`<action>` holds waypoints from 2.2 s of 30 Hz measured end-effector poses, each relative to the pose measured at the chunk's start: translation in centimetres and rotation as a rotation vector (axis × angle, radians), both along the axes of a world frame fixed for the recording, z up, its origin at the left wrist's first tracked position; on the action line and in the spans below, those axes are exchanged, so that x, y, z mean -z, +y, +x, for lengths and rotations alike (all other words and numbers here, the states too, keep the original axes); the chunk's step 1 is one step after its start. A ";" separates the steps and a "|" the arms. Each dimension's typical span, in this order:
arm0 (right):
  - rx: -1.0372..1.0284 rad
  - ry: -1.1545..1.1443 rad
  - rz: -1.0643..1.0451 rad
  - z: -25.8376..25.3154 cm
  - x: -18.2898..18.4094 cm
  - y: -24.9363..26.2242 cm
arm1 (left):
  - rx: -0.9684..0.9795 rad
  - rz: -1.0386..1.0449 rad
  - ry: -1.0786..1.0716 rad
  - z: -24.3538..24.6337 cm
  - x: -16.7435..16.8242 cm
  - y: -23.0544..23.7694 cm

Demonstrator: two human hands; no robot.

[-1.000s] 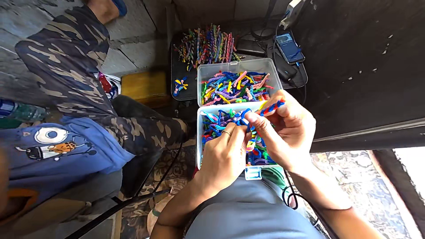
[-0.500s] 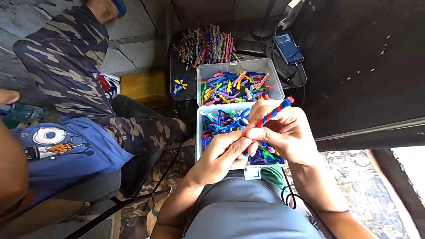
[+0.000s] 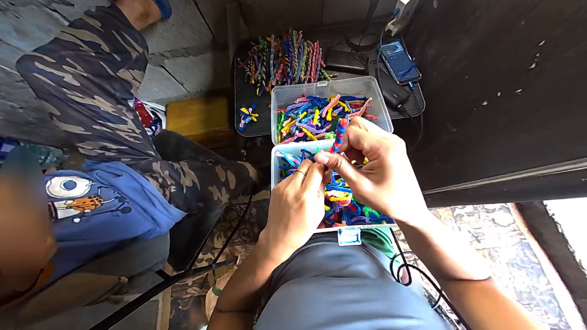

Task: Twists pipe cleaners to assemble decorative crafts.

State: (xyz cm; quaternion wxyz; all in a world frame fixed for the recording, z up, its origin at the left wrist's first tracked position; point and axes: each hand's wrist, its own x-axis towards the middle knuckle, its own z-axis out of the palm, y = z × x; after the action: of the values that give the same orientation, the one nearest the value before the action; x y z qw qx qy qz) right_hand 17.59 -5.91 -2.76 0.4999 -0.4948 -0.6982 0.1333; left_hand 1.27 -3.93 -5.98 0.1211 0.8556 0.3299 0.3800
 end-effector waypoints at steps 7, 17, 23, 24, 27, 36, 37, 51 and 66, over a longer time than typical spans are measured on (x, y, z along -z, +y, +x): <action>-0.528 0.187 -0.295 2.8 -1.1 1.5 | 0.767 -0.952 -0.527 -2.3 -0.6 2.4; -0.379 0.228 -0.167 1.8 -1.0 2.3 | 0.631 -0.661 -0.414 -1.8 -1.9 3.3; -0.158 0.094 -0.043 1.0 -0.3 2.7 | 0.196 -0.168 -0.152 -0.4 -1.7 3.0; -0.149 0.087 -0.050 1.1 -0.2 2.8 | 0.138 -0.104 -0.101 -0.2 -1.6 3.0; -0.118 0.055 -0.068 1.4 0.1 3.0 | 0.056 0.003 -0.027 0.5 -1.1 3.1; 0.042 -0.064 -0.101 2.4 1.7 1.7 | -0.007 0.211 0.058 2.4 1.7 3.8; 0.050 -0.074 -0.100 2.5 1.8 1.4 | 0.002 0.215 0.053 2.5 1.7 3.9; -0.366 0.194 -0.294 5.2 0.6 2.1 | 0.511 -0.543 -0.276 1.3 -0.3 4.1; -0.114 0.093 -0.023 2.9 0.7 1.8 | 0.414 -0.454 -0.199 0.5 -1.7 4.8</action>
State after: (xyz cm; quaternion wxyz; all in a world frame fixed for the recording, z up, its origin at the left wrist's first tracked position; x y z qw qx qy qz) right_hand 20.46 -4.08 -3.43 0.5177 -0.4533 -0.6997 0.1923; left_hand 1.77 0.83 -4.25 0.4154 0.8144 0.2116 0.3455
